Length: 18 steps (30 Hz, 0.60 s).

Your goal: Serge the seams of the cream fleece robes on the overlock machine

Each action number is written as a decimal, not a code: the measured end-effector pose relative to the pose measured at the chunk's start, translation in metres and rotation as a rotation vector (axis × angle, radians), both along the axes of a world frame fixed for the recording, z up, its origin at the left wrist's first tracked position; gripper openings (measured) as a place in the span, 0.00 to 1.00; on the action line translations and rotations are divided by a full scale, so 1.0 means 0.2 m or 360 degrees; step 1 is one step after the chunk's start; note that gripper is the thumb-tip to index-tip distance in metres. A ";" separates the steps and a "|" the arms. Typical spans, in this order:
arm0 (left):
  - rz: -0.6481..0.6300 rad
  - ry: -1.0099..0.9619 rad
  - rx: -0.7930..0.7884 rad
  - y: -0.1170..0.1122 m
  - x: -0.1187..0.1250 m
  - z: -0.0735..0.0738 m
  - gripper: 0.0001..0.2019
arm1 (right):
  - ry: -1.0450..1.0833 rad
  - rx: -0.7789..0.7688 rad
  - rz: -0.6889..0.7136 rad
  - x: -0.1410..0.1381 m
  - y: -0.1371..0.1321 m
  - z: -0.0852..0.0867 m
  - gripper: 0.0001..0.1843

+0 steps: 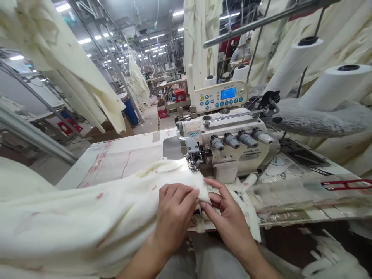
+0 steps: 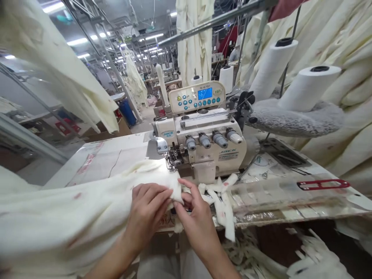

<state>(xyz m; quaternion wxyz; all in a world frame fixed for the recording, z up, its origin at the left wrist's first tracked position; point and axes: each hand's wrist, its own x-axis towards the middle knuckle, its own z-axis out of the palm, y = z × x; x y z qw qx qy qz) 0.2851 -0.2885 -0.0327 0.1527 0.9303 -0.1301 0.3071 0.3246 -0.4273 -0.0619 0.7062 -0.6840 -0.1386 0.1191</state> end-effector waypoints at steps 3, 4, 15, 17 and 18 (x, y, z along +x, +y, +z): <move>0.0019 -0.0053 -0.0050 -0.02 0.03 0.04 0.07 | 0.0030 0.0069 0.0014 -0.01 0.01 0.01 0.25; 0.0025 -0.0068 -0.0048 -0.03 0.03 0.05 0.08 | 0.0074 0.0133 0.0036 -0.01 0.01 0.01 0.26; 0.0032 -0.0402 0.0047 -0.06 -0.04 -0.01 0.09 | 0.0342 0.0256 0.0313 -0.06 -0.06 0.06 0.34; -0.0023 -0.0469 0.0064 -0.05 -0.02 0.00 0.09 | -0.0254 -0.0078 0.0111 -0.04 -0.07 0.04 0.27; -0.0062 -0.0502 0.0075 -0.04 -0.01 -0.01 0.09 | -0.0641 -0.0268 -0.0033 -0.03 -0.08 0.03 0.22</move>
